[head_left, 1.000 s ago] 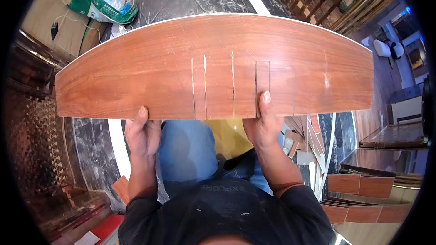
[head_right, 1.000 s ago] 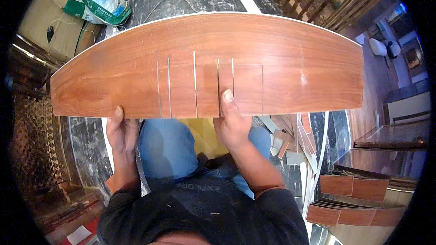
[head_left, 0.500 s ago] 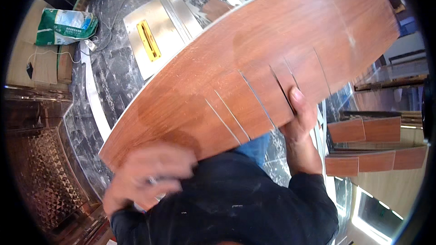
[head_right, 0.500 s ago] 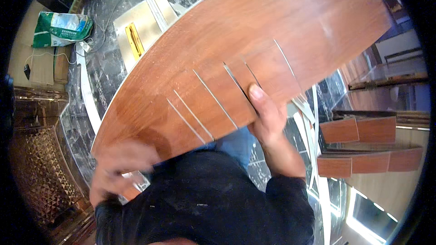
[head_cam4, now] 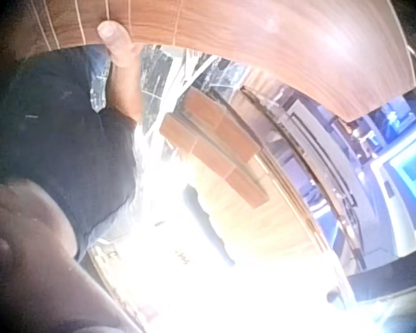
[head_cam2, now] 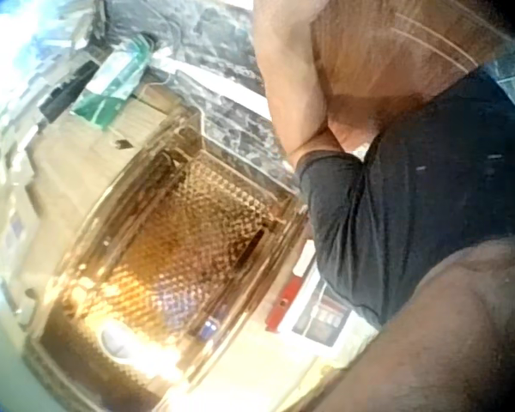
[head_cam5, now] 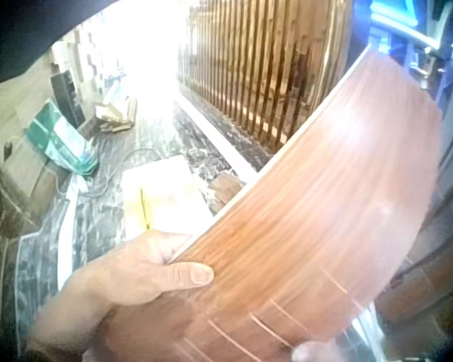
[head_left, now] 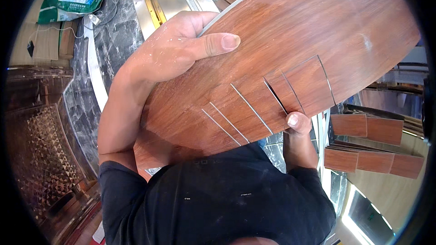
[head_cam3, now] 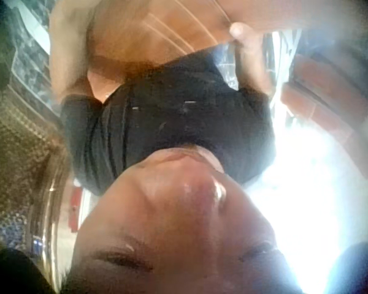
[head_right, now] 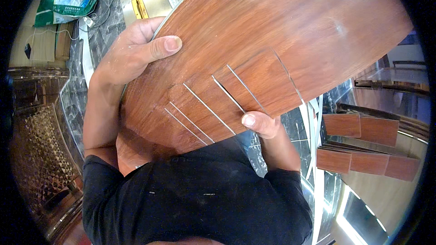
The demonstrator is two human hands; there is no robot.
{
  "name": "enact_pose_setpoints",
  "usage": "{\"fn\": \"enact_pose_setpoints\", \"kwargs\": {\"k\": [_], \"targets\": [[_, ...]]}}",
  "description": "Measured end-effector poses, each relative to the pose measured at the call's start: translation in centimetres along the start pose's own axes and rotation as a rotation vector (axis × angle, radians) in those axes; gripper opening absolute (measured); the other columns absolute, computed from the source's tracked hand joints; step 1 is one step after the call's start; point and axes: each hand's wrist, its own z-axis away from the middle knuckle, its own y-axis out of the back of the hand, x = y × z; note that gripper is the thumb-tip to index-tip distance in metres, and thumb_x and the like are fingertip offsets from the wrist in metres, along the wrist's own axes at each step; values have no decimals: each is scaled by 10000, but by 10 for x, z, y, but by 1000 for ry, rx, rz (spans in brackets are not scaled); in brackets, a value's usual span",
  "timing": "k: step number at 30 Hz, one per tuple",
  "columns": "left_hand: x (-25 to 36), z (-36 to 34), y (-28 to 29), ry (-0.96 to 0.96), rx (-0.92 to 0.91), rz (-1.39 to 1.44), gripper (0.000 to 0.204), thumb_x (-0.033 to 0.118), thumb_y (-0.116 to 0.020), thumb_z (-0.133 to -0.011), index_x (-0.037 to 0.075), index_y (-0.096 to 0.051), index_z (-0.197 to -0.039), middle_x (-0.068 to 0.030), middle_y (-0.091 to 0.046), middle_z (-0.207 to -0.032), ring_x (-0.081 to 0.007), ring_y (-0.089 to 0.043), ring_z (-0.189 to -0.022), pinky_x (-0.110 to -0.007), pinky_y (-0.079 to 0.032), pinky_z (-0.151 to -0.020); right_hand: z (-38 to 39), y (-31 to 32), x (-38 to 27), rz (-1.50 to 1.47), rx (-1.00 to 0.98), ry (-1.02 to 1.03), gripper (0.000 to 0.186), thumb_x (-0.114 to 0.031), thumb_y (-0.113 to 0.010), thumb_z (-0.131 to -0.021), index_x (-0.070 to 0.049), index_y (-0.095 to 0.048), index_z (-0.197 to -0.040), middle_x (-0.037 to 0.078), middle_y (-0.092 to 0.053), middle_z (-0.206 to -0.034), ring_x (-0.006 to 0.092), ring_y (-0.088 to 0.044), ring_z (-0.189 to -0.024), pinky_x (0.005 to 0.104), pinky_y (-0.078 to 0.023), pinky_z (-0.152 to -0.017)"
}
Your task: The person sits on the floor and uses a table saw to cut a long wooden plank. They guide the plank through the saw blade, make several cuts, and then break off the cut pieces by hand.
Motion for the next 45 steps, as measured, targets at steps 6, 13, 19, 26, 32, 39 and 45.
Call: {"fn": "enact_pose_setpoints", "kwargs": {"k": [6,13,19,26,32,39,45], "targets": [[-14,-3,6,-41,-12,-49,567,472,-677,-884,-58,-658,-1086,-124,-689,-905,-172,-659,-822,-292,-512,-779,-2,6,16,-36,8,42,601,-280,-619,-902,66,-419,-1350,217,-538,-1280,318,-548,-1182,427,-428,-1025],[-19,-6,2,-69,-38,2,574,479,-652,-898,-61,-652,-1092,-152,-697,-912,-191,-679,-834,-285,-522,-775,-5,5,25,-51,21,67,578,-291,-609,-914,67,-439,-1335,213,-550,-1269,314,-554,-1177,423,-431,-1020],[-19,-5,6,-50,-60,2,560,447,-648,-911,-60,-625,-1149,-139,-685,-974,-180,-667,-872,-285,-518,-798,-9,7,28,-61,29,80,561,-300,-601,-924,67,-456,-1322,211,-559,-1260,311,-558,-1172,420,-433,-1015],[-17,-5,9,-22,-66,-4,575,468,-650,-906,-55,-628,-1142,-141,-683,-980,-183,-667,-883,-284,-515,-808,-8,6,29,-63,34,86,543,-310,-591,-936,68,-476,-1308,207,-571,-1249,307,-564,-1167,417,-435,-1010],[-19,-6,8,-65,-45,25,617,535,-653,-885,-47,-659,-1090,-154,-692,-907,-203,-685,-824,-284,-519,-784,-13,2,32,-64,21,93,529,-319,-583,-946,69,-493,-1295,205,-581,-1239,304,-569,-1162,413,-437,-1006],[-18,-3,12,-24,-45,9,626,534,-659,-882,-47,-652,-1115,-146,-690,-928,-198,-678,-860,-296,-524,-799,-14,-1,39,-84,11,118,516,-330,-573,-958,69,-513,-1280,202,-592,-1228,301,-575,-1157,410,-440,-1001],[3,-4,1,-70,-114,101,579,479,-648,-913,-55,-641,-1136,-128,-687,-982,-165,-665,-878,-283,-522,-793,-13,7,47,-110,92,111,507,-339,-565,-969,70,-530,-1267,199,-602,-1219,297,-579,-1152,407,-442,-997]]}}
